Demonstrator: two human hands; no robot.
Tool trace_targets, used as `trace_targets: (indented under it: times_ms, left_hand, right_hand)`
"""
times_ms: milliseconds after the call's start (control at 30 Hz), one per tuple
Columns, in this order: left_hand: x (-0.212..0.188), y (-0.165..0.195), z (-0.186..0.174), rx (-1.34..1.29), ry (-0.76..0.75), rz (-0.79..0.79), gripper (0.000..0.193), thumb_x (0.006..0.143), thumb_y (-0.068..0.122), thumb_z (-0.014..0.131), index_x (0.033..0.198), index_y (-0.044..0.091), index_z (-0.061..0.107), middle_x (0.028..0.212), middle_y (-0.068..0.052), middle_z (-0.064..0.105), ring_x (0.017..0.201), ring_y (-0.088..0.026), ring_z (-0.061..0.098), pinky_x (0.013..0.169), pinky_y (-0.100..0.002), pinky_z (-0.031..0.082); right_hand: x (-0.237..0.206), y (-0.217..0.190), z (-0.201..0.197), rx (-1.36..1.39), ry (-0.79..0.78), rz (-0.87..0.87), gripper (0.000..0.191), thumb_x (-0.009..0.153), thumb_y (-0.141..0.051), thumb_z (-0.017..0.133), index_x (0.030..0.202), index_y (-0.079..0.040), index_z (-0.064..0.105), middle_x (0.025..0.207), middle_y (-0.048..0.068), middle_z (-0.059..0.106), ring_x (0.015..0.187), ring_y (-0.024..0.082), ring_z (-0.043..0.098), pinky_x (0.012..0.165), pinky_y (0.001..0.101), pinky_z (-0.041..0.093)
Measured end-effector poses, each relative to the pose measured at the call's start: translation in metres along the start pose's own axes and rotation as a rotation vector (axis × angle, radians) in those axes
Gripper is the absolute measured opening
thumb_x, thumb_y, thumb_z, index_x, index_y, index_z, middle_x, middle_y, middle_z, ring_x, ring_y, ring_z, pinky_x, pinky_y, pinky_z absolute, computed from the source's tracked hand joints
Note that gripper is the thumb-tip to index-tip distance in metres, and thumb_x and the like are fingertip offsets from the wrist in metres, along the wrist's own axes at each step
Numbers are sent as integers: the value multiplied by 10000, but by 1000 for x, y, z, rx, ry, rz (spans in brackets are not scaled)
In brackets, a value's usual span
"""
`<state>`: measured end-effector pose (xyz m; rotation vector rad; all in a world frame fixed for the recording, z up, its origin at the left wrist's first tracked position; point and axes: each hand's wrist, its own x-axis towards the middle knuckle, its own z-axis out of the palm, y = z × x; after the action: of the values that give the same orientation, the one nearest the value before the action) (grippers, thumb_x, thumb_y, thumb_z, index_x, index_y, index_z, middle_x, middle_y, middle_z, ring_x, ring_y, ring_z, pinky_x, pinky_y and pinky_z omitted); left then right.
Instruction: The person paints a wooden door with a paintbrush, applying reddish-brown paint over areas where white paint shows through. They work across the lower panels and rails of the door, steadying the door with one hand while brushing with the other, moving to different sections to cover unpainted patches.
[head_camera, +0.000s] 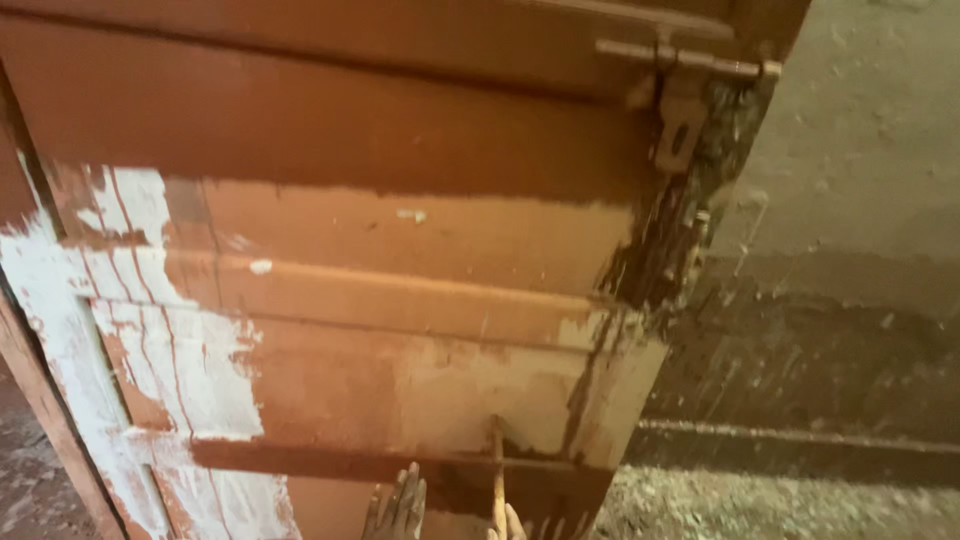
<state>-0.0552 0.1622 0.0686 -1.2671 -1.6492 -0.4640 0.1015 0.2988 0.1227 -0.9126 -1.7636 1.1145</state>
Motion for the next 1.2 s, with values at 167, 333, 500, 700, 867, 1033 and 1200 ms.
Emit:
trace_targets:
  times_ms: [167,333,500,700,867,1033,1200]
  left_hand:
    - [96,-21,-13,-57,-201,-10,615,926,270,472,1467,-11,392,1613,-206,279,1482,-322,291,1132,-612,251]
    - [216,-62,-75,-148,-359,-23,682,907,297,515,1485,-23,343,1625,-214,228,1498,-331,241,1150,-605,205]
    - [290,-85,-141,-260,-408,-34,758,889,324,557,1502,-35,293,1637,-221,177,1514,-340,190,1169,-598,158]
    - [331,-110,-223,-381,-420,20,857,866,357,608,1522,-50,234,1652,-230,116,1533,-350,129,1190,-589,103]
    - [362,-108,-266,-368,-435,156,945,848,384,650,1540,-62,185,1664,-237,65,1549,-359,79,1209,-582,56]
    - [411,-87,-275,-159,-397,393,992,817,352,660,1577,-57,172,1683,-227,57,1549,-348,81,1218,-568,59]
    - [458,-67,-276,-141,-337,317,984,814,366,656,1569,-52,183,1682,-235,63,1550,-345,84,1224,-563,66]
  right_hand:
    - [51,-82,-58,19,-5,-70,374,971,-221,611,1308,-65,662,1170,140,763,1087,241,731,930,347,556]
    - [97,-199,-82,34,62,-123,379,966,-221,614,1312,-72,663,1165,141,764,1075,243,736,920,349,560]
    - [98,-279,-108,21,208,-165,385,961,-221,617,1316,-79,664,1160,142,766,1063,244,741,911,351,564]
    - [52,-347,-142,-17,400,-169,392,954,-221,620,1320,-88,665,1154,143,768,1049,246,747,899,354,568]
    - [-1,-374,-156,-62,514,-140,399,949,-222,623,1325,-94,666,1149,144,770,1037,248,752,890,356,572]
    - [-15,-398,-175,-153,634,-208,396,942,-234,629,1318,-119,675,1160,142,765,1044,264,752,881,364,569]
    - [-17,-422,-193,-171,622,-151,414,962,-263,608,1346,-115,652,1178,165,746,1057,300,734,883,379,557]
